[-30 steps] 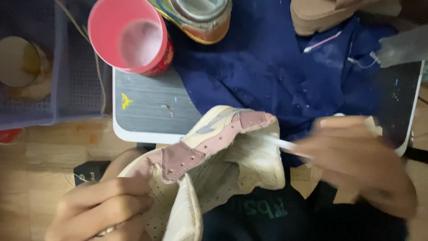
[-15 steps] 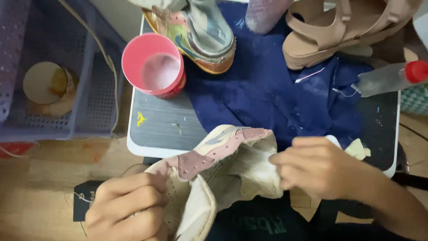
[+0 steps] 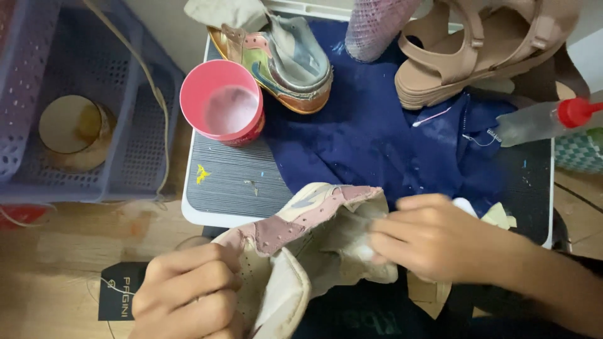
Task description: The person cleans the inside of a pink and white sneaker using a white toothbrush. They hold the shoe open with one hand and scrub the interior lining and insole with the brush, occasionally dipping the brush into a pink cup of liquid.
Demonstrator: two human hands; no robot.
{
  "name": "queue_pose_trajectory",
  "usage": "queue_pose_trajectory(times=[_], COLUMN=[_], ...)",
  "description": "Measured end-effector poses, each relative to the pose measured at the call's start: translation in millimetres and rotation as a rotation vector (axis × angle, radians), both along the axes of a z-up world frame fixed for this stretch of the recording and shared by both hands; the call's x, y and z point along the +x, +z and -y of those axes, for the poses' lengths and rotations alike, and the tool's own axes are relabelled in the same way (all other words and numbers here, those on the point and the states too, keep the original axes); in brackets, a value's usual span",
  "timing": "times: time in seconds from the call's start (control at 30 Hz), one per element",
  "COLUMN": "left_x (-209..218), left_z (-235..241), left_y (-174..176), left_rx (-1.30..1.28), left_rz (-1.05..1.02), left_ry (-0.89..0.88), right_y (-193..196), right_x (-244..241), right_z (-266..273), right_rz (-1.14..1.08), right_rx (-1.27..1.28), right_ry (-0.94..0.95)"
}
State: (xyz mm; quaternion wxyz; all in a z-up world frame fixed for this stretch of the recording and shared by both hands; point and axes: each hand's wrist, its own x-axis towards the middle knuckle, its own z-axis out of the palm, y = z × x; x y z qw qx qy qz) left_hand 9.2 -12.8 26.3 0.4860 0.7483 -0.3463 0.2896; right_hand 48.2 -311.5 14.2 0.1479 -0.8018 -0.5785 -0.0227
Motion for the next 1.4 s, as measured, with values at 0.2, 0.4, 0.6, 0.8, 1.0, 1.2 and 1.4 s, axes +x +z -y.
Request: queue_pose_trajectory(times=[0.2,0.4,0.6,0.8,1.0,1.2,1.4], left_x=[2,3,2,1,3,4,13], left_z=[2,1,-2,1,4,-6,5], left_y=[-9,-9,-11,-5,-2,5,-1], left_rx=[-0.05,-0.051,-0.016,-0.035,-0.086,0.019,-0.132], left_rz=[0.129,0.108,0.131,0.126,0.131,0.128,0.234], left_ry=[-0.015,-0.037,-0.031,-0.053,-0.023,-0.108,-0.096], right_y=[-18,24,44,31,15,0,-1], right_x=[1,-7,-25,-23,-8,-5,-4], right_z=[7,18,32,27,3,-5,9], right_rz=[-0.08,-0.026,0.227,0.224,0.178,0.19,0.106], right_rx=[-0.017,0.056,-0.029,-0.024,0.041,-0.016,0.089], right_ry=[-0.079,-0.042,-0.107,0.016,0.023,0.024,0.0])
